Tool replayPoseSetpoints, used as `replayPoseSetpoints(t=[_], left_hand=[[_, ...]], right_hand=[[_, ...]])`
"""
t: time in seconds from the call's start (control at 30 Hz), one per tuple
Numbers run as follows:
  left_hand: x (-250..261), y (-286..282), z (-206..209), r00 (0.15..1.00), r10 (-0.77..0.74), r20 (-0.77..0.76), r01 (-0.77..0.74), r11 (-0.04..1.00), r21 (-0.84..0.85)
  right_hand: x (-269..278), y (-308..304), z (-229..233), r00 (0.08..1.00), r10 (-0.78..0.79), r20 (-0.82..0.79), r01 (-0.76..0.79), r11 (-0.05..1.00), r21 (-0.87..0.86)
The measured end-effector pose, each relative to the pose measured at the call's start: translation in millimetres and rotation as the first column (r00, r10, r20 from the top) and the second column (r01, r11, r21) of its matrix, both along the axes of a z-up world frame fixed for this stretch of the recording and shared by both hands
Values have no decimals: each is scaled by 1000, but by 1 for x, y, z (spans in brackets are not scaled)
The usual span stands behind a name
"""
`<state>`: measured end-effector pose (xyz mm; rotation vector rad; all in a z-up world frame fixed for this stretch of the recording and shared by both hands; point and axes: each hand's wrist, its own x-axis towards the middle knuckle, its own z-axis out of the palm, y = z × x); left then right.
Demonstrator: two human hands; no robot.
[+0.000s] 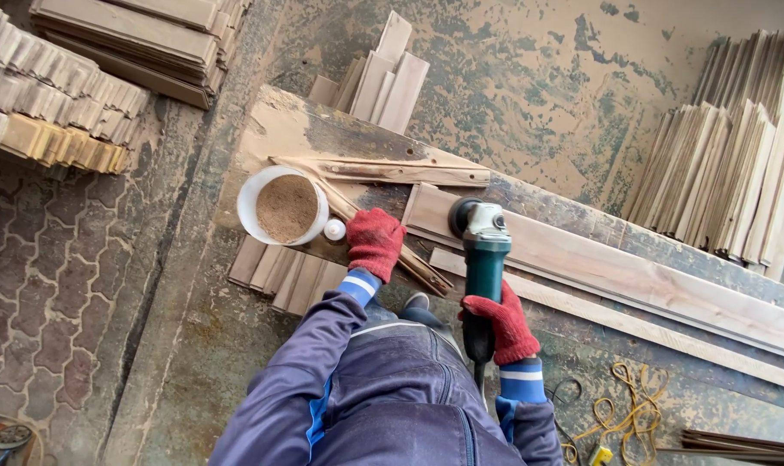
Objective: Sanding wooden planks using an angle grinder with a sanding disc.
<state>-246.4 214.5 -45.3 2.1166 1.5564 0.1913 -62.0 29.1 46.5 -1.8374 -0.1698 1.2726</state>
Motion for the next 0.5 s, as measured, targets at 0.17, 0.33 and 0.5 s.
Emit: replayPoseSetpoints(t=[0.17, 0.33, 0.5], left_hand=[[7, -4, -13, 998, 58, -26, -58, 998, 8], [10, -6, -4, 995, 96, 3, -96, 995, -41], [16, -15, -29, 993, 73, -91, -65, 994, 88]], right_hand=[[44, -40, -2, 995, -96, 21, 95, 995, 34], [97, -93, -32, 977, -211, -21, 212, 972, 103], [139, -129, -30, 985, -170, -37, 174, 977, 127]])
